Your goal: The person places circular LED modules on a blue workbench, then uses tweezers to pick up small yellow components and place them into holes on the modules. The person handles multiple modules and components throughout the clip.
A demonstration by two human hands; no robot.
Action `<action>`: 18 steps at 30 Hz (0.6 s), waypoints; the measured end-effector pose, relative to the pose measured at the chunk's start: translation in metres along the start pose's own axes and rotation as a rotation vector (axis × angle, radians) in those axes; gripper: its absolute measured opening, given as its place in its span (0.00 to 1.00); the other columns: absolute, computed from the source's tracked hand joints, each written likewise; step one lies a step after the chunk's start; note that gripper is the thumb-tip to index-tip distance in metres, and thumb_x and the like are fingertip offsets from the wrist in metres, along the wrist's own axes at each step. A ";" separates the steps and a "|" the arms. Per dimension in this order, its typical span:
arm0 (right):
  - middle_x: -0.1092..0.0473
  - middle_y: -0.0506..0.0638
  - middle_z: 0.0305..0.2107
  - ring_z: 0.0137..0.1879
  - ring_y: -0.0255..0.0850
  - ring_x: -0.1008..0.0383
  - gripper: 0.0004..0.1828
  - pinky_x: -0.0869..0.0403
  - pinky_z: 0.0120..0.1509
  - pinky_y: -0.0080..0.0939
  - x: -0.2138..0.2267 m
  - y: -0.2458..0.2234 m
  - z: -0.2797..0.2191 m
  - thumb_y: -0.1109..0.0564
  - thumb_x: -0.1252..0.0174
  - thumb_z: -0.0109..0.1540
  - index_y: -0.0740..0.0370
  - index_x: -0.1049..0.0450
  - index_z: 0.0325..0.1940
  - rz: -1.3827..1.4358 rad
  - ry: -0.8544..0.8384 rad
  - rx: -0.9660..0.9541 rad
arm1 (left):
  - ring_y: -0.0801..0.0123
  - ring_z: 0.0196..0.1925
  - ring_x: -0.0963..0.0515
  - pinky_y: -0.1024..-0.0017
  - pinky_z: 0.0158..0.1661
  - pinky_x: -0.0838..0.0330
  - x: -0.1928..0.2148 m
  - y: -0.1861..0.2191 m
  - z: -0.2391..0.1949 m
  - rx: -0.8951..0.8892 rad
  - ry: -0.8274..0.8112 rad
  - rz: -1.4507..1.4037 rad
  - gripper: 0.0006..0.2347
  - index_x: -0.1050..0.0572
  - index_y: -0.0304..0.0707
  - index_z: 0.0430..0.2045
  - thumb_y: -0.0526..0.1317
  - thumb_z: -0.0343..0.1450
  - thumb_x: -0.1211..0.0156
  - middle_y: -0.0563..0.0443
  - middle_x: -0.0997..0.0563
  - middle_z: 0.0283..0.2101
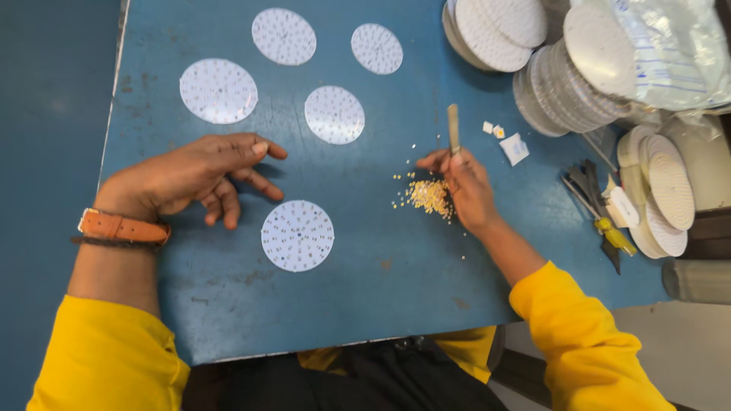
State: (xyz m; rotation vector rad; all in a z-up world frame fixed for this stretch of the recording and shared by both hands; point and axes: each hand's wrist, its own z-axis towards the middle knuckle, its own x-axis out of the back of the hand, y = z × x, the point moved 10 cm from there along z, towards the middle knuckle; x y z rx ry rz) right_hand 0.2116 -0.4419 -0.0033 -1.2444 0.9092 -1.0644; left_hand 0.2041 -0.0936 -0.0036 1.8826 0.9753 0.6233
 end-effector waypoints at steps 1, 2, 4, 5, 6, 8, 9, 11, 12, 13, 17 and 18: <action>0.29 0.58 0.50 0.62 0.47 0.30 0.14 0.34 0.73 0.50 -0.013 0.003 -0.013 0.50 0.59 0.76 0.62 0.35 0.44 0.037 -0.028 -0.018 | 0.65 0.14 0.20 0.74 0.11 0.31 -0.001 0.000 0.000 -0.001 -0.004 0.007 0.30 0.28 0.41 0.58 0.62 0.68 0.51 0.35 0.13 0.39; 0.30 0.58 0.51 0.63 0.47 0.30 0.14 0.33 0.74 0.50 -0.024 0.005 -0.027 0.50 0.59 0.75 0.62 0.35 0.44 0.074 -0.056 -0.037 | 0.65 0.14 0.20 0.75 0.11 0.30 -0.002 0.000 -0.001 -0.002 -0.009 0.014 0.30 0.28 0.42 0.58 0.61 0.67 0.52 0.35 0.12 0.39; 0.31 0.57 0.51 0.63 0.47 0.29 0.14 0.32 0.74 0.51 -0.032 -0.002 -0.053 0.51 0.57 0.75 0.64 0.33 0.45 0.114 -0.040 -0.013 | 0.65 0.14 0.19 0.76 0.12 0.31 -0.008 0.000 -0.001 -0.009 -0.029 0.052 0.30 0.29 0.42 0.59 0.62 0.67 0.52 0.35 0.12 0.39; 0.31 0.57 0.52 0.63 0.47 0.29 0.14 0.32 0.73 0.51 -0.028 -0.011 -0.063 0.52 0.55 0.75 0.66 0.32 0.46 0.115 0.003 0.025 | 0.65 0.14 0.19 0.77 0.12 0.31 -0.011 0.001 -0.001 -0.014 -0.037 0.069 0.31 0.29 0.43 0.59 0.62 0.67 0.53 0.34 0.12 0.39; 0.32 0.57 0.53 0.63 0.47 0.30 0.14 0.32 0.73 0.51 -0.023 -0.019 -0.074 0.53 0.54 0.75 0.67 0.31 0.47 0.116 0.047 0.064 | 0.65 0.14 0.19 0.76 0.11 0.31 -0.018 0.003 0.001 -0.019 -0.079 0.058 0.31 0.30 0.42 0.60 0.62 0.67 0.52 0.33 0.13 0.39; 0.34 0.55 0.55 0.61 0.45 0.33 0.15 0.33 0.67 0.47 -0.004 -0.030 -0.097 0.56 0.48 0.74 0.73 0.28 0.52 0.085 0.222 0.089 | 0.64 0.13 0.19 0.74 0.10 0.30 -0.030 0.006 0.001 -0.035 -0.152 0.040 0.32 0.31 0.40 0.60 0.61 0.66 0.52 0.31 0.14 0.40; 0.35 0.53 0.49 0.53 0.43 0.34 0.15 0.33 0.60 0.44 -0.003 -0.032 -0.110 0.57 0.47 0.74 0.76 0.26 0.53 0.110 0.242 0.101 | 0.63 0.13 0.19 0.74 0.11 0.30 -0.034 0.005 0.001 -0.030 -0.173 0.036 0.32 0.31 0.39 0.60 0.61 0.66 0.51 0.30 0.14 0.40; 0.33 0.54 0.43 0.45 0.42 0.32 0.14 0.32 0.52 0.42 -0.011 -0.024 -0.135 0.59 0.43 0.73 0.78 0.24 0.54 0.199 0.275 0.090 | 0.63 0.13 0.19 0.75 0.11 0.30 -0.042 0.003 0.000 -0.022 -0.219 0.029 0.32 0.30 0.38 0.60 0.61 0.66 0.50 0.28 0.13 0.40; 0.31 0.56 0.43 0.44 0.43 0.30 0.13 0.31 0.53 0.43 -0.016 -0.016 -0.147 0.61 0.42 0.72 0.77 0.24 0.53 0.265 0.288 0.067 | 0.63 0.14 0.19 0.75 0.11 0.30 -0.040 0.004 -0.001 -0.026 -0.205 0.030 0.32 0.30 0.38 0.60 0.61 0.66 0.50 0.28 0.13 0.40; 0.29 0.57 0.43 0.43 0.44 0.28 0.12 0.29 0.53 0.44 -0.020 -0.008 -0.156 0.62 0.40 0.71 0.77 0.24 0.53 0.328 0.304 0.045 | 0.63 0.14 0.19 0.75 0.11 0.30 -0.038 0.004 0.000 -0.032 -0.193 0.032 0.33 0.30 0.38 0.60 0.61 0.66 0.50 0.29 0.14 0.40; 0.22 0.58 0.36 0.42 0.42 0.20 0.12 0.20 0.49 0.40 -0.037 0.001 -0.172 0.65 0.39 0.65 0.73 0.25 0.52 -0.157 0.310 -0.036 | 0.63 0.14 0.19 0.75 0.11 0.30 -0.022 0.003 -0.001 -0.029 -0.104 0.054 0.33 0.30 0.38 0.60 0.62 0.66 0.52 0.28 0.14 0.40; 0.21 0.58 0.36 0.42 0.41 0.18 0.11 0.19 0.49 0.39 -0.041 -0.001 -0.170 0.65 0.39 0.65 0.73 0.24 0.51 -0.226 0.288 -0.037 | 0.63 0.13 0.18 0.75 0.11 0.29 -0.023 0.003 -0.001 -0.034 -0.125 0.048 0.33 0.30 0.38 0.60 0.63 0.66 0.51 0.28 0.14 0.39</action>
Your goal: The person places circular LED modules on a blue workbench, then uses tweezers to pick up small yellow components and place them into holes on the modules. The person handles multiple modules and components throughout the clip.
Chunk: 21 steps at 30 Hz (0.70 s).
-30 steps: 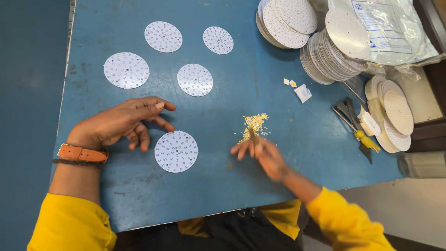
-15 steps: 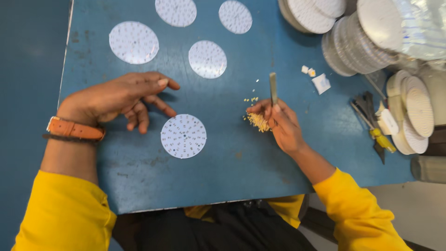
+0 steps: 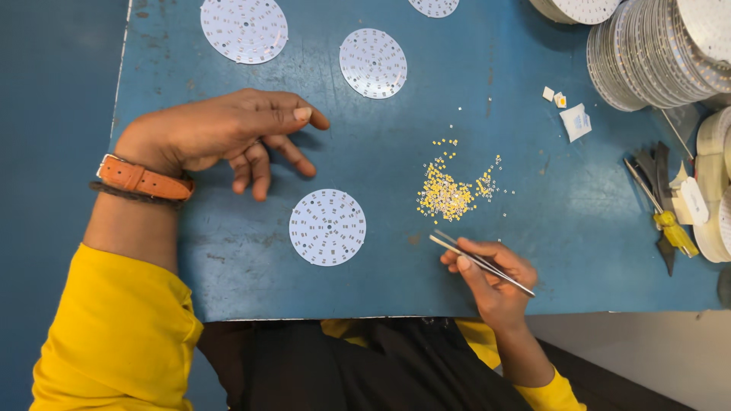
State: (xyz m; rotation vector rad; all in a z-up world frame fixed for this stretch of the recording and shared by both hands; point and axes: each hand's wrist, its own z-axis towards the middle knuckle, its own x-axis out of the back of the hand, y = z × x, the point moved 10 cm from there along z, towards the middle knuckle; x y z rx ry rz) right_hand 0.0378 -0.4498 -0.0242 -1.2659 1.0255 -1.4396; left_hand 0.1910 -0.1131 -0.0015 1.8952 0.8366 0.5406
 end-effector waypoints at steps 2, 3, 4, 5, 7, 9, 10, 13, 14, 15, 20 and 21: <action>0.21 0.58 0.35 0.42 0.40 0.17 0.08 0.18 0.48 0.37 -0.003 -0.007 0.003 0.66 0.39 0.65 0.73 0.24 0.48 -0.110 -0.026 0.007 | 0.63 0.12 0.18 0.75 0.10 0.28 -0.005 0.000 0.002 -0.013 -0.045 -0.017 0.34 0.29 0.37 0.59 0.63 0.66 0.51 0.27 0.13 0.37; 0.20 0.57 0.34 0.41 0.39 0.17 0.08 0.18 0.48 0.36 -0.003 -0.010 0.005 0.67 0.38 0.64 0.73 0.24 0.47 -0.151 -0.033 0.005 | 0.62 0.12 0.17 0.75 0.10 0.28 -0.008 -0.003 0.004 0.001 -0.063 -0.013 0.34 0.30 0.38 0.59 0.63 0.65 0.50 0.26 0.13 0.38; 0.20 0.57 0.34 0.41 0.38 0.17 0.07 0.18 0.48 0.35 -0.003 -0.012 0.007 0.67 0.38 0.64 0.73 0.24 0.46 -0.191 -0.040 0.003 | 0.61 0.12 0.17 0.74 0.10 0.27 -0.012 -0.005 0.005 0.015 -0.080 -0.008 0.33 0.30 0.39 0.59 0.63 0.65 0.50 0.26 0.13 0.39; 0.20 0.56 0.34 0.40 0.37 0.17 0.07 0.19 0.47 0.33 -0.003 -0.015 0.008 0.67 0.37 0.63 0.72 0.24 0.45 -0.236 -0.041 0.013 | 0.61 0.13 0.16 0.73 0.10 0.26 -0.016 -0.008 0.006 0.030 -0.098 -0.004 0.33 0.31 0.39 0.59 0.63 0.64 0.50 0.26 0.13 0.39; 0.20 0.55 0.33 0.39 0.34 0.18 0.08 0.21 0.45 0.29 -0.002 -0.020 0.009 0.67 0.35 0.62 0.72 0.24 0.44 -0.325 -0.043 0.036 | 0.60 0.13 0.15 0.73 0.10 0.25 -0.021 -0.010 0.007 0.039 -0.128 -0.004 0.34 0.31 0.40 0.59 0.63 0.64 0.49 0.26 0.13 0.40; 0.20 0.55 0.35 0.39 0.33 0.20 0.09 0.23 0.44 0.29 -0.001 -0.019 0.009 0.68 0.36 0.60 0.72 0.24 0.44 -0.314 -0.055 -0.002 | 0.60 0.13 0.15 0.73 0.11 0.24 -0.025 -0.009 0.008 0.045 -0.163 -0.012 0.34 0.31 0.40 0.60 0.62 0.64 0.49 0.25 0.13 0.41; 0.20 0.55 0.35 0.39 0.32 0.21 0.10 0.23 0.43 0.28 -0.001 -0.018 0.009 0.68 0.36 0.59 0.73 0.24 0.45 -0.308 -0.061 -0.021 | 0.60 0.13 0.15 0.73 0.11 0.24 -0.027 -0.009 0.008 0.047 -0.183 -0.021 0.34 0.31 0.41 0.61 0.62 0.63 0.49 0.25 0.13 0.41; 0.22 0.54 0.33 0.36 0.30 0.23 0.09 0.27 0.39 0.28 -0.002 -0.021 0.009 0.66 0.35 0.60 0.71 0.23 0.43 -0.346 -0.081 -0.015 | 0.61 0.13 0.15 0.73 0.10 0.24 -0.029 -0.008 0.008 0.049 -0.212 -0.036 0.34 0.32 0.41 0.61 0.63 0.63 0.49 0.26 0.14 0.42; 0.22 0.53 0.33 0.35 0.30 0.25 0.08 0.28 0.38 0.29 -0.003 -0.024 0.010 0.65 0.35 0.59 0.71 0.23 0.41 -0.407 -0.094 0.014 | 0.62 0.13 0.15 0.73 0.10 0.24 -0.030 -0.008 0.008 0.047 -0.217 -0.038 0.35 0.33 0.41 0.61 0.63 0.63 0.48 0.26 0.14 0.42; 0.22 0.53 0.32 0.33 0.30 0.26 0.07 0.30 0.36 0.29 -0.004 -0.028 0.011 0.64 0.34 0.58 0.70 0.23 0.39 -0.468 -0.106 0.044 | 0.62 0.13 0.15 0.73 0.10 0.24 -0.029 -0.010 0.009 0.063 -0.210 -0.041 0.35 0.32 0.41 0.61 0.63 0.62 0.48 0.26 0.14 0.42; 0.23 0.53 0.33 0.36 0.31 0.23 0.08 0.27 0.39 0.30 -0.015 -0.042 0.016 0.61 0.34 0.60 0.68 0.24 0.39 -0.622 -0.173 0.221 | 0.63 0.13 0.15 0.72 0.10 0.25 -0.027 -0.015 0.012 0.114 -0.187 -0.038 0.35 0.32 0.43 0.61 0.63 0.62 0.47 0.27 0.13 0.42; 0.23 0.52 0.33 0.35 0.31 0.23 0.07 0.27 0.39 0.30 -0.013 -0.040 0.018 0.61 0.35 0.60 0.67 0.24 0.39 -0.600 -0.159 0.197 | 0.63 0.13 0.15 0.72 0.10 0.24 -0.028 -0.015 0.012 0.114 -0.194 -0.042 0.35 0.32 0.43 0.61 0.63 0.61 0.47 0.28 0.14 0.42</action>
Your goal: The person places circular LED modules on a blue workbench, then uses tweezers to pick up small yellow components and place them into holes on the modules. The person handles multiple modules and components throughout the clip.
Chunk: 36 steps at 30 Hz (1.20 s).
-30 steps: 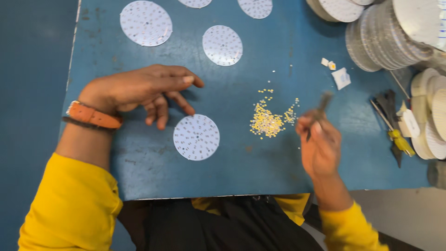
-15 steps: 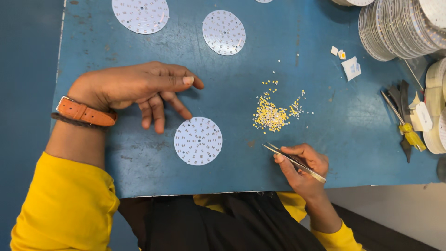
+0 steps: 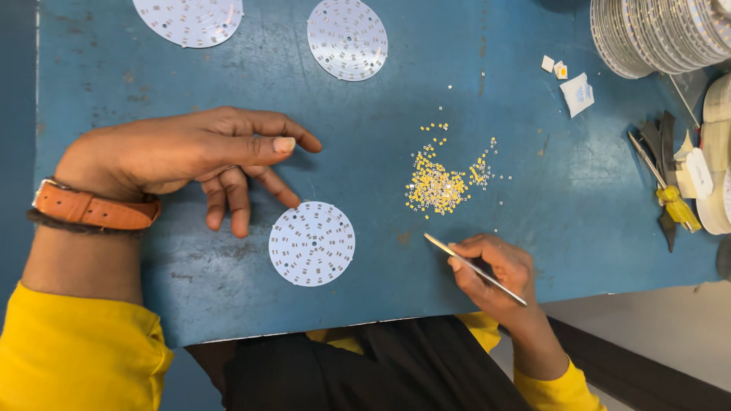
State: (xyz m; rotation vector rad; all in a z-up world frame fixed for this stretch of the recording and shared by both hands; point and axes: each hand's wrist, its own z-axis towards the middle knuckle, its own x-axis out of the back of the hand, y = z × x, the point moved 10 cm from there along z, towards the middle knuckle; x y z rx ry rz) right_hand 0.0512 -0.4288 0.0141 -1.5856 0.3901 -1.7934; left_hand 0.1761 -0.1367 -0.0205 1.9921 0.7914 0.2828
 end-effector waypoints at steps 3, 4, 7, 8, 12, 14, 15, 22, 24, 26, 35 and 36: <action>0.22 0.52 0.33 0.35 0.33 0.22 0.07 0.26 0.41 0.30 0.003 0.010 0.000 0.60 0.36 0.63 0.67 0.24 0.42 0.123 0.080 -0.087 | 0.64 0.13 0.15 0.73 0.09 0.24 -0.001 0.001 0.001 0.001 -0.016 -0.009 0.36 0.32 0.43 0.61 0.63 0.61 0.47 0.29 0.15 0.42; 0.23 0.52 0.33 0.36 0.34 0.22 0.08 0.26 0.42 0.30 0.004 0.013 0.000 0.60 0.36 0.64 0.68 0.23 0.43 0.175 0.114 -0.117 | 0.64 0.13 0.15 0.73 0.09 0.24 -0.001 0.000 0.001 0.005 -0.016 -0.012 0.36 0.32 0.44 0.61 0.64 0.61 0.47 0.28 0.14 0.42; 0.24 0.52 0.29 0.29 0.35 0.26 0.10 0.31 0.35 0.31 0.001 0.009 0.002 0.60 0.33 0.59 0.68 0.22 0.40 0.003 0.092 -0.091 | 0.63 0.15 0.14 0.73 0.09 0.24 0.000 0.000 0.001 0.005 -0.020 -0.009 0.36 0.33 0.44 0.61 0.64 0.60 0.46 0.29 0.13 0.42; 0.24 0.51 0.30 0.30 0.34 0.26 0.10 0.31 0.36 0.31 0.002 0.006 0.003 0.60 0.33 0.59 0.68 0.23 0.40 0.003 0.087 -0.063 | 0.62 0.15 0.14 0.73 0.09 0.24 0.000 0.000 0.002 0.009 -0.017 -0.007 0.36 0.33 0.44 0.61 0.64 0.60 0.46 0.29 0.13 0.42; 0.24 0.51 0.31 0.32 0.34 0.24 0.10 0.30 0.37 0.30 0.002 0.000 0.005 0.60 0.33 0.59 0.68 0.23 0.41 -0.009 0.083 -0.021 | 0.62 0.13 0.14 0.73 0.10 0.24 0.004 -0.005 0.003 0.037 0.006 0.013 0.36 0.32 0.45 0.61 0.65 0.60 0.46 0.31 0.15 0.42; 0.24 0.52 0.31 0.32 0.34 0.24 0.10 0.29 0.37 0.30 0.002 0.001 0.005 0.60 0.32 0.59 0.69 0.23 0.41 0.000 0.089 -0.032 | 0.62 0.13 0.13 0.73 0.10 0.23 0.005 -0.006 0.004 0.042 0.006 0.031 0.36 0.32 0.46 0.62 0.65 0.61 0.46 0.32 0.15 0.43; 0.23 0.52 0.32 0.33 0.34 0.24 0.10 0.29 0.38 0.30 0.002 0.001 0.005 0.60 0.32 0.60 0.69 0.23 0.41 0.014 0.091 -0.034 | 0.62 0.13 0.13 0.73 0.11 0.23 0.005 -0.007 0.004 0.045 0.011 0.040 0.36 0.31 0.46 0.62 0.65 0.61 0.46 0.33 0.15 0.43; 0.23 0.52 0.31 0.33 0.33 0.23 0.10 0.28 0.38 0.30 0.007 0.009 0.000 0.60 0.33 0.61 0.69 0.22 0.43 0.011 0.152 -0.122 | 0.63 0.14 0.12 0.75 0.12 0.25 0.007 -0.011 0.004 0.050 0.017 0.061 0.34 0.29 0.48 0.62 0.63 0.62 0.45 0.35 0.14 0.43; 0.23 0.52 0.31 0.32 0.33 0.24 0.11 0.29 0.37 0.30 0.005 0.005 0.002 0.60 0.32 0.60 0.69 0.22 0.42 0.018 0.125 -0.086 | 0.63 0.13 0.12 0.74 0.12 0.24 0.008 -0.012 0.005 0.066 0.028 0.071 0.34 0.29 0.48 0.62 0.63 0.62 0.45 0.35 0.14 0.42; 0.23 0.52 0.31 0.32 0.33 0.24 0.11 0.29 0.36 0.30 0.003 0.003 0.003 0.60 0.32 0.59 0.69 0.22 0.42 0.009 0.105 -0.064 | 0.62 0.13 0.12 0.72 0.12 0.22 0.009 -0.014 0.006 0.081 0.037 0.080 0.33 0.29 0.48 0.62 0.62 0.62 0.45 0.35 0.14 0.42; 0.23 0.52 0.32 0.33 0.33 0.23 0.10 0.28 0.38 0.29 0.006 0.007 0.003 0.60 0.33 0.61 0.69 0.23 0.41 0.020 0.137 -0.115 | 0.64 0.13 0.13 0.73 0.10 0.23 0.006 -0.011 0.006 0.059 -0.008 0.053 0.33 0.30 0.47 0.62 0.60 0.62 0.44 0.33 0.14 0.43; 0.23 0.52 0.32 0.34 0.33 0.23 0.10 0.28 0.39 0.29 0.005 0.005 0.004 0.60 0.32 0.61 0.69 0.23 0.41 0.023 0.134 -0.105 | 0.64 0.13 0.13 0.73 0.10 0.24 0.006 -0.011 0.006 0.059 -0.009 0.053 0.33 0.30 0.47 0.62 0.60 0.62 0.44 0.34 0.14 0.43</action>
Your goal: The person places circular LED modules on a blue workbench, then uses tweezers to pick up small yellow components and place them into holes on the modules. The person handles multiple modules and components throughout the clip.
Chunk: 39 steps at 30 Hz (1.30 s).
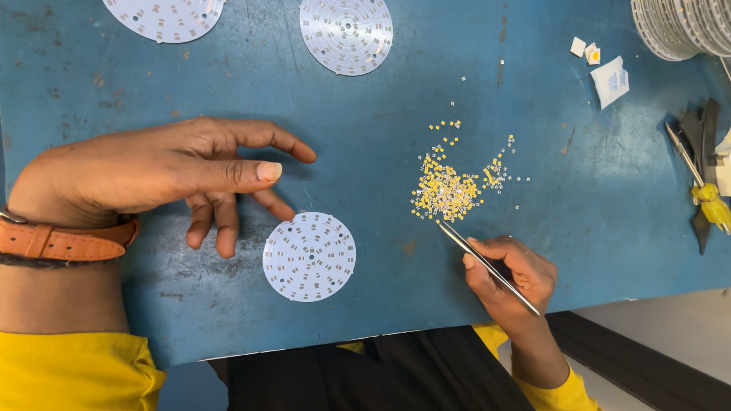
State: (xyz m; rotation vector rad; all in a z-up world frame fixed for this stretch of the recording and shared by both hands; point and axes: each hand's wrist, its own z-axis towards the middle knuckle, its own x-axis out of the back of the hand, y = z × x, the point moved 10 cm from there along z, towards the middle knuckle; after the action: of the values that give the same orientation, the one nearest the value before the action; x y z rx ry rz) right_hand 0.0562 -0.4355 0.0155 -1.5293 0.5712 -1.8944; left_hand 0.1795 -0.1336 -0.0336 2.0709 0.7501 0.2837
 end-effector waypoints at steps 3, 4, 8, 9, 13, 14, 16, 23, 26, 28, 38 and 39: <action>0.23 0.52 0.31 0.32 0.33 0.24 0.11 0.29 0.37 0.29 -0.002 0.000 0.000 0.60 0.32 0.59 0.69 0.22 0.41 -0.010 -0.021 0.004 | 0.64 0.13 0.13 0.73 0.10 0.24 0.001 0.000 -0.001 -0.003 0.012 0.016 0.34 0.30 0.48 0.63 0.60 0.62 0.43 0.34 0.14 0.43; 0.23 0.52 0.30 0.31 0.33 0.24 0.11 0.30 0.36 0.29 -0.002 0.002 0.000 0.60 0.31 0.59 0.70 0.22 0.42 -0.015 -0.030 0.003 | 0.64 0.13 0.13 0.73 0.10 0.24 0.001 0.000 -0.002 -0.002 0.020 0.029 0.34 0.30 0.48 0.63 0.61 0.61 0.43 0.34 0.14 0.43; 0.24 0.53 0.31 0.32 0.32 0.25 0.11 0.30 0.37 0.29 -0.001 0.007 -0.007 0.61 0.33 0.61 0.71 0.22 0.43 -0.030 -0.023 -0.001 | 0.62 0.13 0.14 0.71 0.10 0.25 0.004 -0.002 -0.002 0.027 0.066 0.044 0.35 0.30 0.49 0.63 0.62 0.60 0.42 0.34 0.14 0.44; 0.24 0.53 0.30 0.31 0.32 0.27 0.10 0.31 0.36 0.29 -0.001 0.011 -0.009 0.61 0.33 0.61 0.71 0.22 0.44 -0.016 -0.019 -0.030 | 0.63 0.13 0.14 0.72 0.10 0.25 0.000 0.002 -0.002 -0.016 0.024 0.028 0.35 0.31 0.48 0.62 0.62 0.61 0.43 0.33 0.14 0.44; 0.24 0.51 0.32 0.36 0.30 0.26 0.10 0.28 0.42 0.28 -0.001 0.017 -0.009 0.60 0.37 0.67 0.71 0.23 0.47 0.140 0.006 -0.066 | 0.64 0.15 0.13 0.74 0.11 0.25 -0.003 0.009 -0.006 -0.135 -0.015 0.012 0.35 0.32 0.44 0.62 0.61 0.62 0.45 0.31 0.13 0.44; 0.24 0.51 0.32 0.35 0.30 0.26 0.10 0.28 0.42 0.29 -0.004 0.017 -0.011 0.60 0.37 0.67 0.72 0.23 0.47 0.154 0.008 -0.099 | 0.64 0.16 0.13 0.74 0.11 0.25 -0.001 0.010 -0.009 -0.149 0.006 0.024 0.35 0.32 0.43 0.63 0.61 0.62 0.46 0.30 0.13 0.43; 0.24 0.52 0.31 0.35 0.30 0.25 0.10 0.28 0.44 0.29 -0.005 0.013 -0.017 0.60 0.37 0.68 0.72 0.23 0.48 0.172 0.010 -0.175 | 0.65 0.16 0.13 0.75 0.11 0.24 -0.007 0.016 -0.014 -0.209 -0.020 0.005 0.35 0.34 0.40 0.63 0.62 0.64 0.47 0.29 0.12 0.40; 0.23 0.53 0.31 0.33 0.32 0.25 0.10 0.28 0.38 0.30 -0.071 -0.066 -0.017 0.59 0.35 0.61 0.70 0.24 0.40 0.092 -0.245 0.187 | 0.63 0.15 0.15 0.73 0.13 0.24 -0.018 0.020 -0.015 -0.209 0.004 0.075 0.37 0.36 0.38 0.63 0.62 0.63 0.47 0.27 0.15 0.43; 0.24 0.53 0.28 0.28 0.34 0.27 0.09 0.30 0.34 0.32 -0.081 -0.071 -0.011 0.61 0.35 0.60 0.70 0.23 0.41 0.065 -0.231 0.120 | 0.64 0.15 0.15 0.74 0.14 0.23 -0.022 0.021 -0.015 -0.229 -0.021 0.086 0.36 0.35 0.37 0.61 0.62 0.62 0.47 0.27 0.15 0.44; 0.25 0.52 0.26 0.27 0.35 0.30 0.08 0.32 0.33 0.33 -0.084 -0.067 -0.017 0.62 0.36 0.62 0.70 0.23 0.42 0.114 -0.212 0.014 | 0.64 0.14 0.15 0.74 0.14 0.23 -0.020 0.019 -0.015 -0.220 0.002 0.106 0.36 0.36 0.38 0.62 0.63 0.62 0.47 0.27 0.14 0.42; 0.25 0.56 0.29 0.27 0.36 0.27 0.07 0.32 0.31 0.33 -0.092 -0.092 -0.029 0.64 0.36 0.60 0.70 0.26 0.39 0.025 -0.119 0.219 | 0.62 0.13 0.16 0.74 0.11 0.25 -0.014 0.012 -0.012 -0.173 0.008 0.099 0.36 0.33 0.35 0.60 0.63 0.62 0.47 0.25 0.13 0.41; 0.25 0.56 0.30 0.28 0.37 0.26 0.07 0.30 0.31 0.33 -0.092 -0.095 -0.027 0.64 0.36 0.60 0.70 0.26 0.40 0.027 -0.124 0.226 | 0.62 0.13 0.16 0.74 0.11 0.25 -0.014 0.012 -0.012 -0.179 0.007 0.097 0.37 0.34 0.35 0.61 0.62 0.62 0.47 0.25 0.14 0.41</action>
State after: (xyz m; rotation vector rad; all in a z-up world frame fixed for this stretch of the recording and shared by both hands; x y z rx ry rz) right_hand 0.0224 -0.3053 0.0092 -1.4709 0.3093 -1.7631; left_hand 0.1680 -0.1394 -0.0159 1.9396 0.6063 0.3986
